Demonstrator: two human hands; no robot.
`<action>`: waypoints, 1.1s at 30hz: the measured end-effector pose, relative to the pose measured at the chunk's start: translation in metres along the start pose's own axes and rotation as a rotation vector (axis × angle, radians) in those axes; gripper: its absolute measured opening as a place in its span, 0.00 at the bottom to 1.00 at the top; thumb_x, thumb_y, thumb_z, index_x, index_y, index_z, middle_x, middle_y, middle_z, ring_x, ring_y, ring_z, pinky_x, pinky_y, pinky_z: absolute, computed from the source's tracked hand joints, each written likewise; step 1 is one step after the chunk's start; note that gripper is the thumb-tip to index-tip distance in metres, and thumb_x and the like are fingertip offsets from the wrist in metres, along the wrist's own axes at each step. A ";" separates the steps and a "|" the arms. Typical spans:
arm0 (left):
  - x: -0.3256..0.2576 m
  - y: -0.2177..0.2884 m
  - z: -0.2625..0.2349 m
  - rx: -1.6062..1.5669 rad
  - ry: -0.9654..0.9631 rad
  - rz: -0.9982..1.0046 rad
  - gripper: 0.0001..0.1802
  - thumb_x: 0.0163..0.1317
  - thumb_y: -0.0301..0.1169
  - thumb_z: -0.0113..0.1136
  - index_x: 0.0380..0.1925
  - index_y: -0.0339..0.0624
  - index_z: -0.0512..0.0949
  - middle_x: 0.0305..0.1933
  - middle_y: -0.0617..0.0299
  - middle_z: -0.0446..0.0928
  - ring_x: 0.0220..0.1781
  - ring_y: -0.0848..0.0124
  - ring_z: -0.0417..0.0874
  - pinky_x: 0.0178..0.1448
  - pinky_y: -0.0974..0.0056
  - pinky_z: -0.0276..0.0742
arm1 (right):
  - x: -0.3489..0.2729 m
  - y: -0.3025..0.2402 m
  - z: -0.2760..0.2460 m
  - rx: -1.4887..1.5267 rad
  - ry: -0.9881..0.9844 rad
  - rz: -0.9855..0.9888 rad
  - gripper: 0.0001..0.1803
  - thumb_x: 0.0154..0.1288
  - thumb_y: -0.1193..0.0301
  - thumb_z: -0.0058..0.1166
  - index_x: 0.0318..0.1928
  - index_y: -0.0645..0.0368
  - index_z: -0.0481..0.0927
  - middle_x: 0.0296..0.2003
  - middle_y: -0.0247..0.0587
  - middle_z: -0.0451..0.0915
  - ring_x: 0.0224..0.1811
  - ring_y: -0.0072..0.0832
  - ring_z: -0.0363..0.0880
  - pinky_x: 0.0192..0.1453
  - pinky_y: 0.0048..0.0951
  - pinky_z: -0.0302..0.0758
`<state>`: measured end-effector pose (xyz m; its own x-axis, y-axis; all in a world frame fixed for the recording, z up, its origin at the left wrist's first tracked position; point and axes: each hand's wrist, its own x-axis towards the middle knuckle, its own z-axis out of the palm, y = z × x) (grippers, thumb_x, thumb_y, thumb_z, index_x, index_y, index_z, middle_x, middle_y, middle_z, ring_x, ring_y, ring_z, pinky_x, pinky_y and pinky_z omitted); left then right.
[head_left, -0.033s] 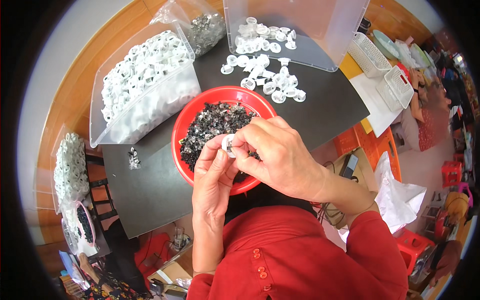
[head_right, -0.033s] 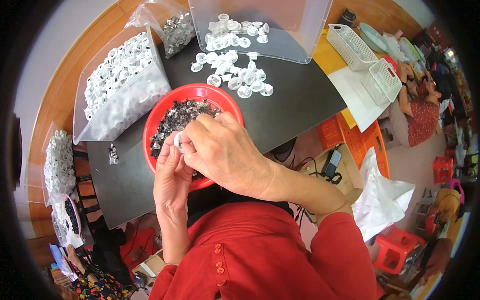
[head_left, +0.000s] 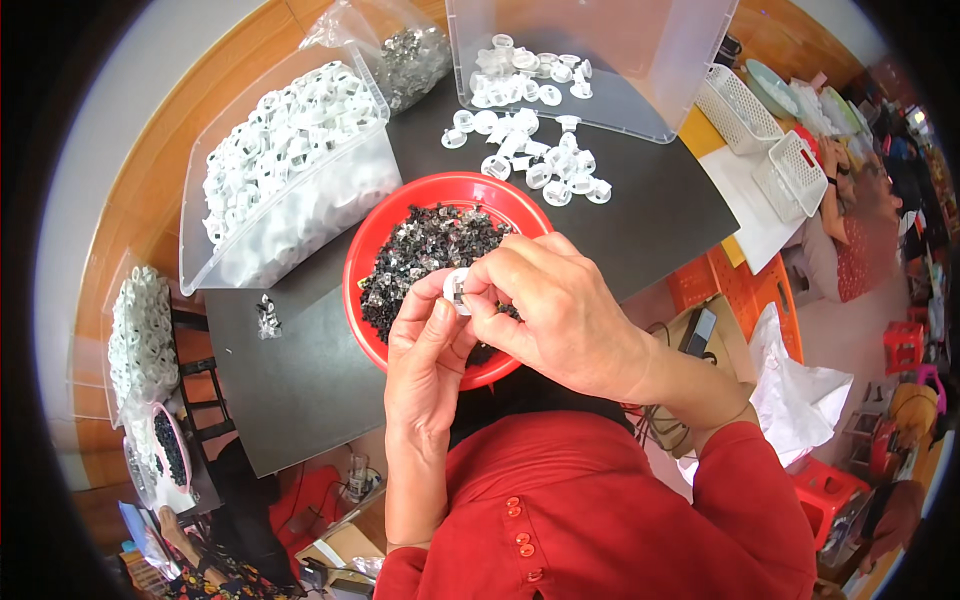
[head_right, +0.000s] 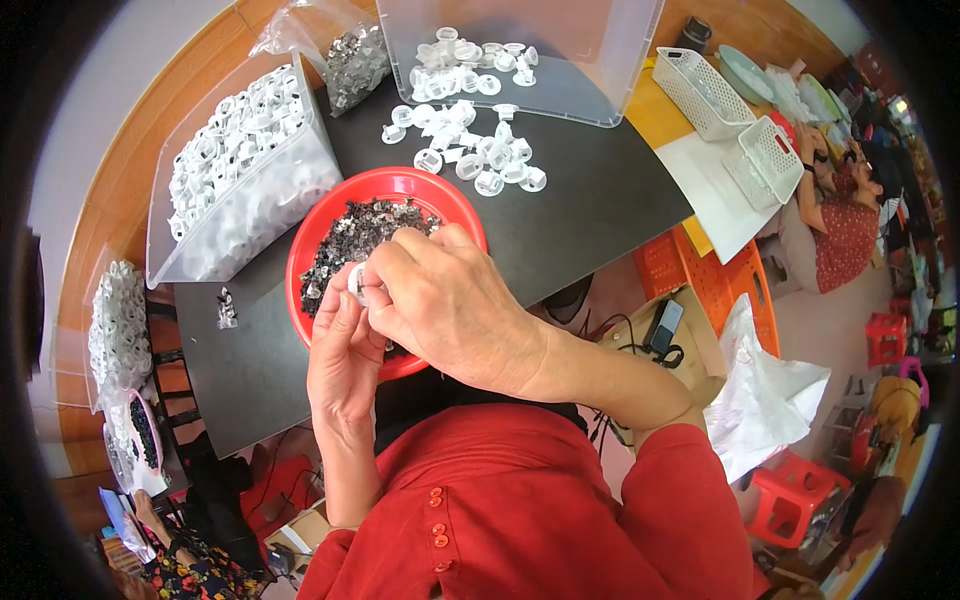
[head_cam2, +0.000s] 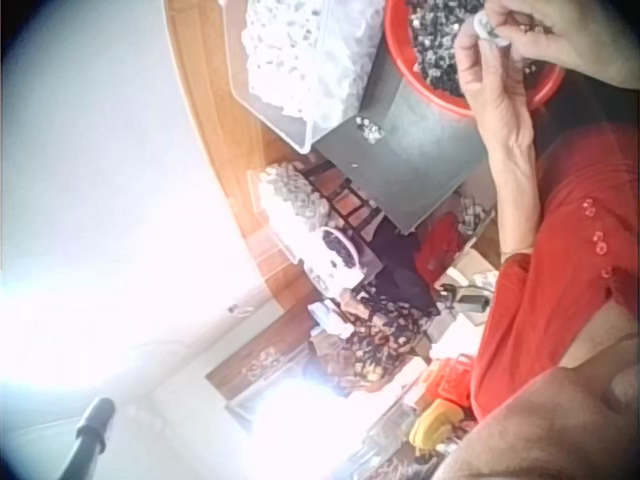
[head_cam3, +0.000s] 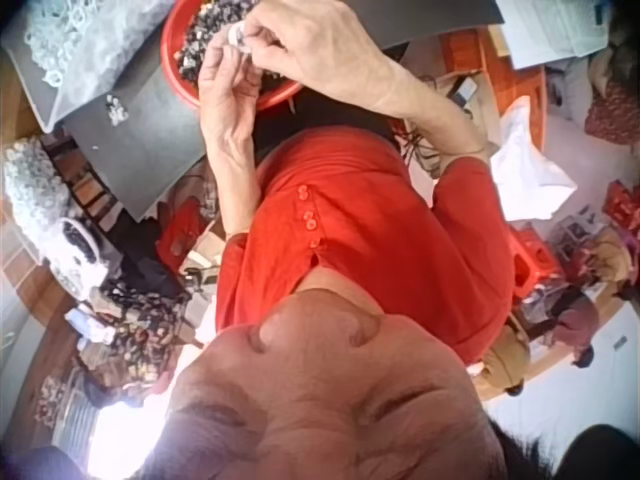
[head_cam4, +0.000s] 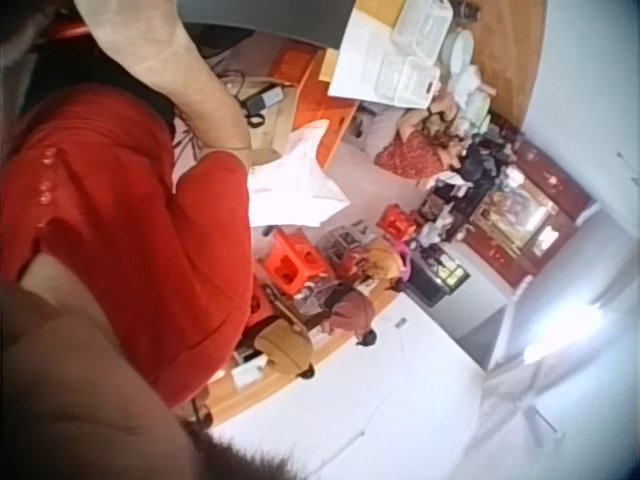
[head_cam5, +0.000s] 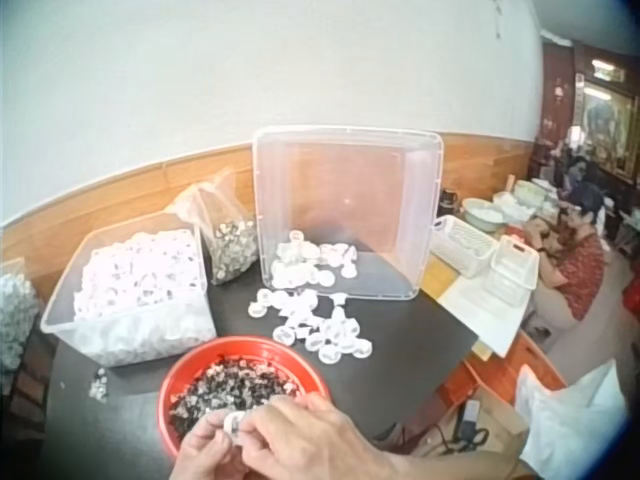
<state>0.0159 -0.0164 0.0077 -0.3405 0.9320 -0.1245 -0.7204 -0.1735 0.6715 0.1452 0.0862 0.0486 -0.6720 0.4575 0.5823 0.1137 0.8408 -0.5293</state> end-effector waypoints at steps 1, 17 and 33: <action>0.000 0.000 0.000 0.005 0.001 0.005 0.14 0.69 0.30 0.58 0.52 0.41 0.75 0.50 0.59 0.80 0.50 0.71 0.83 0.56 0.65 0.82 | 0.000 0.000 0.000 0.001 0.001 0.000 0.10 0.54 0.74 0.63 0.35 0.59 0.76 0.27 0.37 0.76 0.29 0.35 0.78 0.43 0.35 0.73; 0.002 -0.001 -0.003 -0.073 0.003 -0.071 0.16 0.68 0.34 0.60 0.53 0.41 0.74 0.49 0.61 0.80 0.50 0.72 0.82 0.56 0.66 0.81 | 0.003 -0.001 -0.001 0.104 -0.018 0.009 0.06 0.58 0.73 0.58 0.30 0.60 0.74 0.26 0.41 0.76 0.29 0.41 0.77 0.40 0.39 0.72; 0.001 -0.002 -0.003 0.267 0.026 0.262 0.16 0.64 0.27 0.63 0.50 0.39 0.74 0.50 0.58 0.79 0.51 0.69 0.81 0.58 0.64 0.77 | 0.003 0.006 0.004 0.376 -0.056 0.133 0.06 0.59 0.76 0.58 0.34 0.63 0.74 0.27 0.46 0.77 0.31 0.43 0.79 0.36 0.40 0.75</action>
<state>0.0153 -0.0155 0.0041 -0.5101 0.8580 0.0612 -0.4248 -0.3132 0.8494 0.1406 0.0916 0.0443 -0.7098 0.5296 0.4645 -0.0664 0.6063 -0.7925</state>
